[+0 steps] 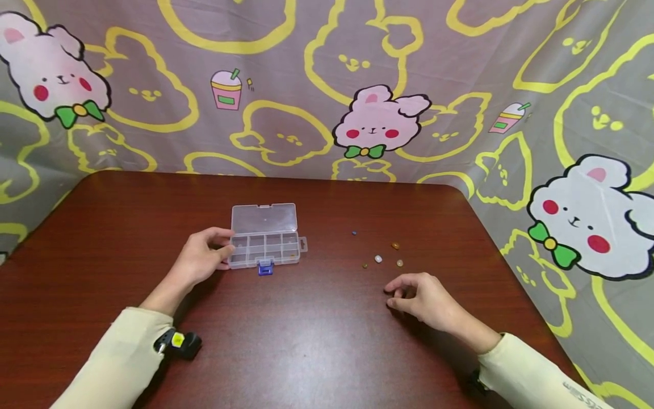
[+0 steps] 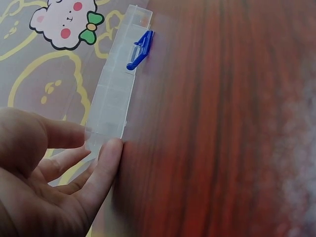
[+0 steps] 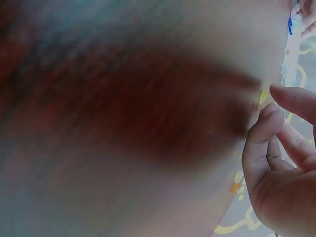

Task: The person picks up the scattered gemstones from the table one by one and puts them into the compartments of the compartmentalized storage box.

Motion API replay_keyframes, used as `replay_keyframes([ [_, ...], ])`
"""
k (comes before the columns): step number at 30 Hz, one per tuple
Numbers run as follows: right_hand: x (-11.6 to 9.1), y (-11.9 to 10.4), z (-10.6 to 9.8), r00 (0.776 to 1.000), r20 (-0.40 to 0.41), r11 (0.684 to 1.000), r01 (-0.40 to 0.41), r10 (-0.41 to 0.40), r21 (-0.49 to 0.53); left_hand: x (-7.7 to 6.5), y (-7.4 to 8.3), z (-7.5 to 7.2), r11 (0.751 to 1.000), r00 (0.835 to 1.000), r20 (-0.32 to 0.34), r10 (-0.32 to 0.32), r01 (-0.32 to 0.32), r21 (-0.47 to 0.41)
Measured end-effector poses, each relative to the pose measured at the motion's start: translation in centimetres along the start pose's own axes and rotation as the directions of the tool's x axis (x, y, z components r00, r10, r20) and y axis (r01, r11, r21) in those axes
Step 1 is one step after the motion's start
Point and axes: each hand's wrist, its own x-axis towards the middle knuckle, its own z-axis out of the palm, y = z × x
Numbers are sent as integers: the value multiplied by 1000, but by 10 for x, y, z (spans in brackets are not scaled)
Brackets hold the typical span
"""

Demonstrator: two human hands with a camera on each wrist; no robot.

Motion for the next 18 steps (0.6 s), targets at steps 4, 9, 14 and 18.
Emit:
replay_keyframes([
  [4, -1, 0, 1, 1000, -17, 999, 22, -23, -33, 0, 1, 0, 1000, 1000, 4, -2, 2, -12],
  [9, -1, -2, 3, 998, -34, 996, 51, -53, -75, 0, 1, -1, 1000, 1000, 10, -8, 8, -26],
  [14, -1, -2, 4, 997, -49, 992, 59, -65, -111, 1, 0, -1, 1000, 1000, 11, -10, 10, -19],
  [18, -2, -3, 5, 996, -58, 989, 60, -68, -133, 1, 0, -1, 1000, 1000, 9, -14, 14, -14],
])
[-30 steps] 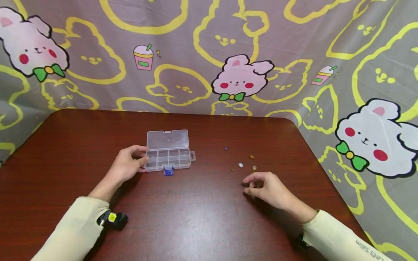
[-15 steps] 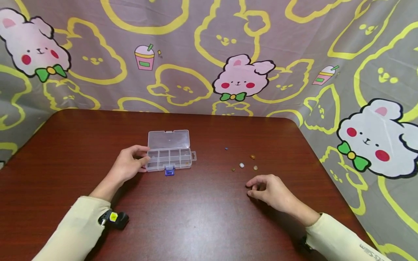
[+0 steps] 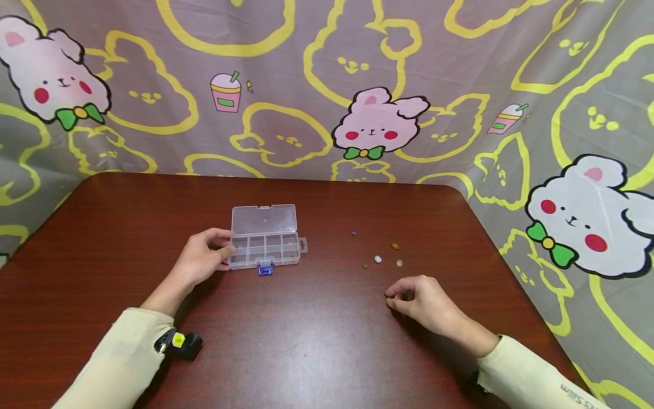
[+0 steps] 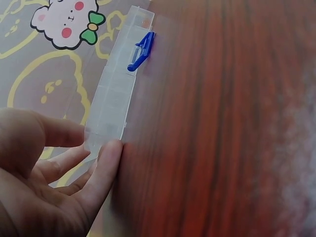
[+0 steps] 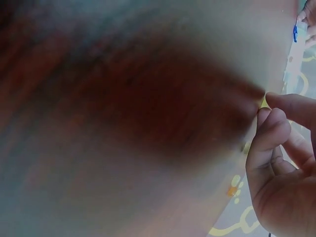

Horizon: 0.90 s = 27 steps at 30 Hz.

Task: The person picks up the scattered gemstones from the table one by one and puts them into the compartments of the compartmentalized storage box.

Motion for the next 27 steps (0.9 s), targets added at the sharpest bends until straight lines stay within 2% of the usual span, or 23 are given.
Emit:
replay_keyframes([
  [27, -4, -3, 0, 998, -28, 995, 62, -64, -79, 0, 0, 1, 1000, 1000, -17, -12, 13, 18],
])
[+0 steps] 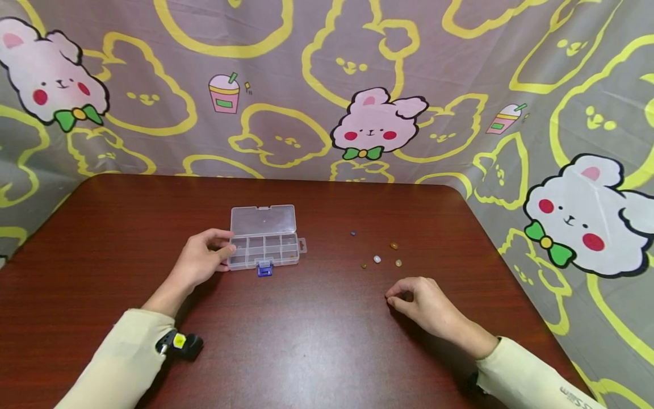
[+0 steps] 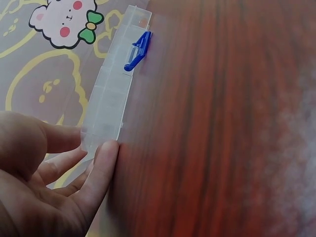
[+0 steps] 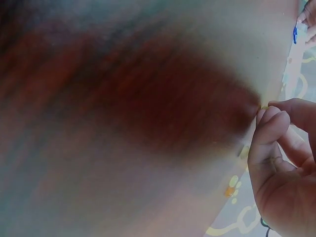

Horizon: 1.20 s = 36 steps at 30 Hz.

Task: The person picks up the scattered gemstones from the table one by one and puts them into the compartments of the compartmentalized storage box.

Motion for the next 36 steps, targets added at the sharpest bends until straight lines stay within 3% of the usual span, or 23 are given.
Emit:
replay_keyframes([
  [22, 0, -1, 1, 1000, -10, 1000, -18, 18, -23, -1, 1, 0, 1000, 1000, -4, -11, 11, 11],
  [36, 0, -1, 2, 1000, -23, 1000, 11, -12, -17, -1, 4, 0, 1000, 1000, -2, -25, 25, 3],
])
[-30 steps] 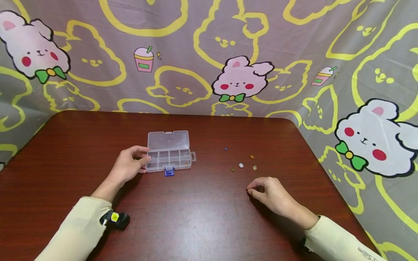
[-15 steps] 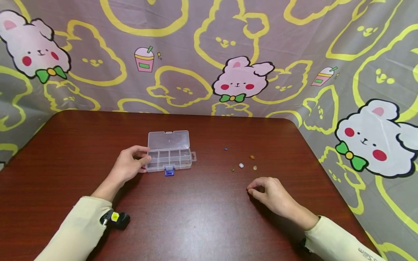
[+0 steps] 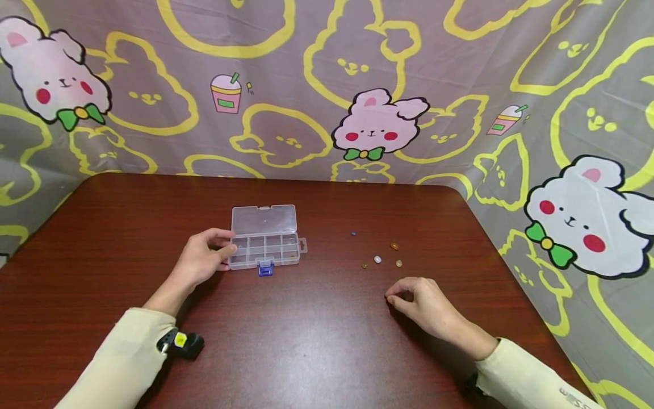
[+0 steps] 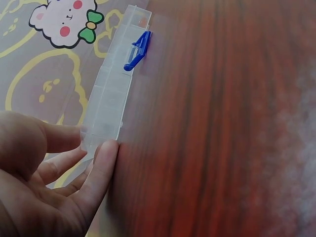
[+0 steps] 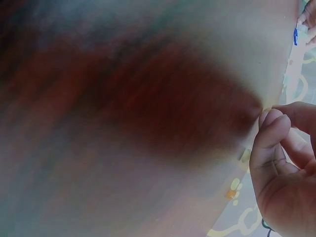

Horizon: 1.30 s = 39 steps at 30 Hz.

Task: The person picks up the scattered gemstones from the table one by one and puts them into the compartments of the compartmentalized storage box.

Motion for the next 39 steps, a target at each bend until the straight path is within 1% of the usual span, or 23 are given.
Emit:
replay_keyframes([
  [16, 1, 0, 0, 1000, 10, 1000, -3, 3, 14, 1, -2, 0, 1000, 1000, -2, 16, -16, 2],
  [25, 1, 0, 1, 1000, -11, 1000, 13, -13, 3, 2, -2, 0, 1000, 1000, -2, 24, -24, -10],
  [33, 1, -1, 2, 1000, -13, 1000, 25, -25, 10, 1, -3, 0, 1000, 1000, -6, 13, -13, -1],
  [39, 3, -3, 4, 1000, -7, 1000, 17, -17, 24, 1, -4, 0, 1000, 1000, -7, 8, -8, 0],
])
